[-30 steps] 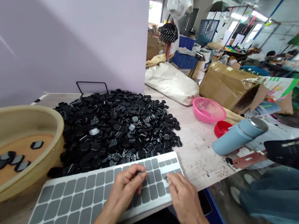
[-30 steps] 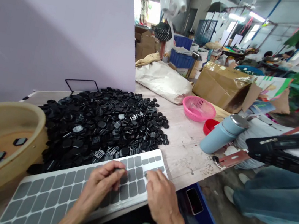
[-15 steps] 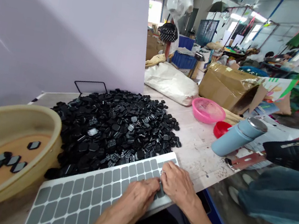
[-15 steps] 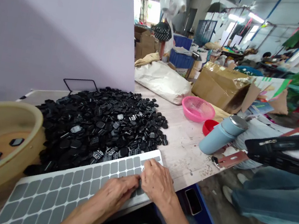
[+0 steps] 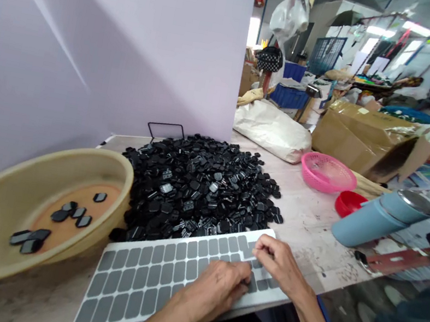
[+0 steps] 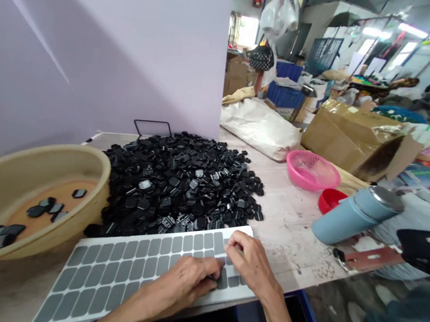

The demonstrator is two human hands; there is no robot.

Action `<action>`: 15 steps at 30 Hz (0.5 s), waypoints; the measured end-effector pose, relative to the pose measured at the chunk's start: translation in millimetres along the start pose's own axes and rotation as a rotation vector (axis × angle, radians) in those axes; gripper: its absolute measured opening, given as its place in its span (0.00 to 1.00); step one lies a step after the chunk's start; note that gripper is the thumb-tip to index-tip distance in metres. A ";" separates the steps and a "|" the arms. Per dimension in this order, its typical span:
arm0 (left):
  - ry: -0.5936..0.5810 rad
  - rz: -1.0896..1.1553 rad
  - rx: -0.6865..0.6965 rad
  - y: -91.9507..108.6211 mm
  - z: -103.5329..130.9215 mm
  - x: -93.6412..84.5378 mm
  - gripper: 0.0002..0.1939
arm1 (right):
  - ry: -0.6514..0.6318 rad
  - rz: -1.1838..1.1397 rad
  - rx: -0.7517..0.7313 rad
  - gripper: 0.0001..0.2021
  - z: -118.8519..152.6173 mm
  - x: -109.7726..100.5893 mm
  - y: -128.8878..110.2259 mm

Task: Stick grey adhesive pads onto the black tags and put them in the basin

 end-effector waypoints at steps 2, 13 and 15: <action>0.083 0.084 -0.082 -9.6 7.5 -11.8 0.05 | 0.032 -0.159 0.032 0.09 5.2 -6.6 2.8; 0.273 -0.611 -0.594 -86.0 18.4 -80.9 0.10 | 0.111 -0.548 0.253 0.08 31.5 2.9 10.0; 0.255 -0.630 -0.619 -89.6 15.3 -82.4 0.09 | 0.121 -0.574 0.236 0.07 29.2 2.3 2.8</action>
Point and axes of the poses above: each hand's wrist, its own z-axis away from the middle knuckle, its own x-axis out of the palm, y = z × x, the point moved 4 cm from there along -z, towards the middle knuckle, and after that the axes turned 2 degrees about -z, right-handed, at the moved point
